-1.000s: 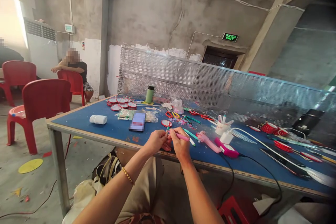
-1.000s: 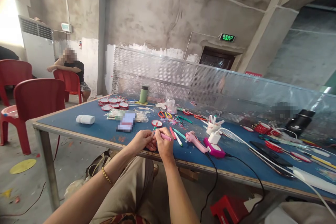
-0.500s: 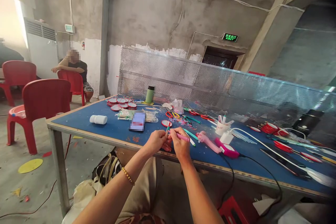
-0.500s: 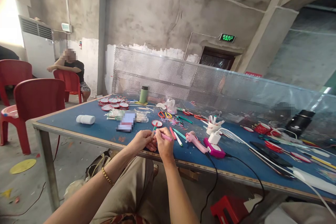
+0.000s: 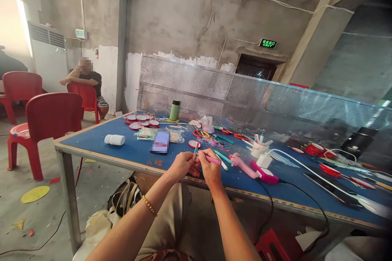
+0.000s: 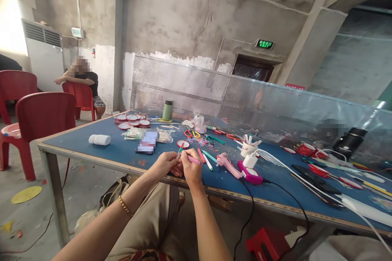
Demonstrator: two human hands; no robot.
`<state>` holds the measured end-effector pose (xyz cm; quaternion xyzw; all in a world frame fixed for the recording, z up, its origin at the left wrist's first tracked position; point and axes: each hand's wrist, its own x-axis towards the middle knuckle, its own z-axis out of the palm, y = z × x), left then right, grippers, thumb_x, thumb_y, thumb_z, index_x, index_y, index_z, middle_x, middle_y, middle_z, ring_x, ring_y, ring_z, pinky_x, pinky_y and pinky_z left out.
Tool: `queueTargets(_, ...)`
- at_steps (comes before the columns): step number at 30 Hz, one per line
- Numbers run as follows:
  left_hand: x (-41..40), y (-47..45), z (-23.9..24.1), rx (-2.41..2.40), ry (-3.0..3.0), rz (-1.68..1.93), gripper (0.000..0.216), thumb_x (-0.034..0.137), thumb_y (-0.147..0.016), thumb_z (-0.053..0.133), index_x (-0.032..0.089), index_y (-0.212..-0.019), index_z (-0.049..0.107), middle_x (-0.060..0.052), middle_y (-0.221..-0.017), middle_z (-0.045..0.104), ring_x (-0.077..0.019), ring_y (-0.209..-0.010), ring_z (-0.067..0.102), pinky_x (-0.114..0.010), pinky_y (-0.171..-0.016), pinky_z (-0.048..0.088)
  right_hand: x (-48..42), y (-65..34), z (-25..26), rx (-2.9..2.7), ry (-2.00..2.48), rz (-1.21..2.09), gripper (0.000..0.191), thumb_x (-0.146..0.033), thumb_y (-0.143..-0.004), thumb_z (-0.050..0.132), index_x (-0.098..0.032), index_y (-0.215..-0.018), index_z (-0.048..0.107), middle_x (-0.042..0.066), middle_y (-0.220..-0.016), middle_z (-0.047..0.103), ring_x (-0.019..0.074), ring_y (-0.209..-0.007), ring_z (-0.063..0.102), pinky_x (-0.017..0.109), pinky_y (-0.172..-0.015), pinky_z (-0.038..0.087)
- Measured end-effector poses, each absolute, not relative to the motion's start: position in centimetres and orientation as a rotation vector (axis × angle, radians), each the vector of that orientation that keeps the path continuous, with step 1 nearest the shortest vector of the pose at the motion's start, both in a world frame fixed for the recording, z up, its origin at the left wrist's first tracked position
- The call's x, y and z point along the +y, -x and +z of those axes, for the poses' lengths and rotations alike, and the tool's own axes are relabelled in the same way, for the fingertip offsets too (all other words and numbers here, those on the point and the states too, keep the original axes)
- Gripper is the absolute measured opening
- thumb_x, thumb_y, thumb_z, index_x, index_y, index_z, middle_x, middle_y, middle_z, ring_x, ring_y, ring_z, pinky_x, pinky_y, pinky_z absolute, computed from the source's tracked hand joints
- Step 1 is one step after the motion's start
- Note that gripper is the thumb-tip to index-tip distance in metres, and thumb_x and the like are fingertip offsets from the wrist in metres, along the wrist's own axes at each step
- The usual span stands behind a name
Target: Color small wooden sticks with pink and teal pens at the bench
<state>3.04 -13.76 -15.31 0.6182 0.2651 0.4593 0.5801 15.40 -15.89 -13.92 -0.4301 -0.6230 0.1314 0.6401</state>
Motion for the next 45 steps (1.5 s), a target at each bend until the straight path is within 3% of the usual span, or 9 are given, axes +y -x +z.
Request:
queueTargets(17,-13.8,-2.96,-15.41,0.617,-1.461,1.081,0.046,0.062,-0.077,0.063,0.018,-0.069,0.05,-0.002,-0.056,0.065,-0.0196,-0.053,0.07,-0.028,-0.052,0.057,-15.85,-15.42,-14.04,-1.411,0.994,0.3,0.021,-0.037,-0.086,0.06,-0.022,-0.071,0.057,-0.003,-0.058,0.063,0.0149,-0.046,0.06,0.026,-0.048,0.049)
queueTargets(45,-13.76,-2.96,-15.29,0.602,-1.44,1.067,0.038,0.052,-0.08,0.064,0.017,-0.07,0.052,-0.004,-0.057,0.066,-0.0185,-0.052,0.07,-0.026,-0.051,0.056,-15.96,-15.51,-13.97,-1.408,1.018,0.289,0.021,-0.037,-0.085,0.061,-0.023,-0.071,0.058,-0.003,-0.057,0.063,0.0151,-0.046,0.06,0.026,-0.049,0.048)
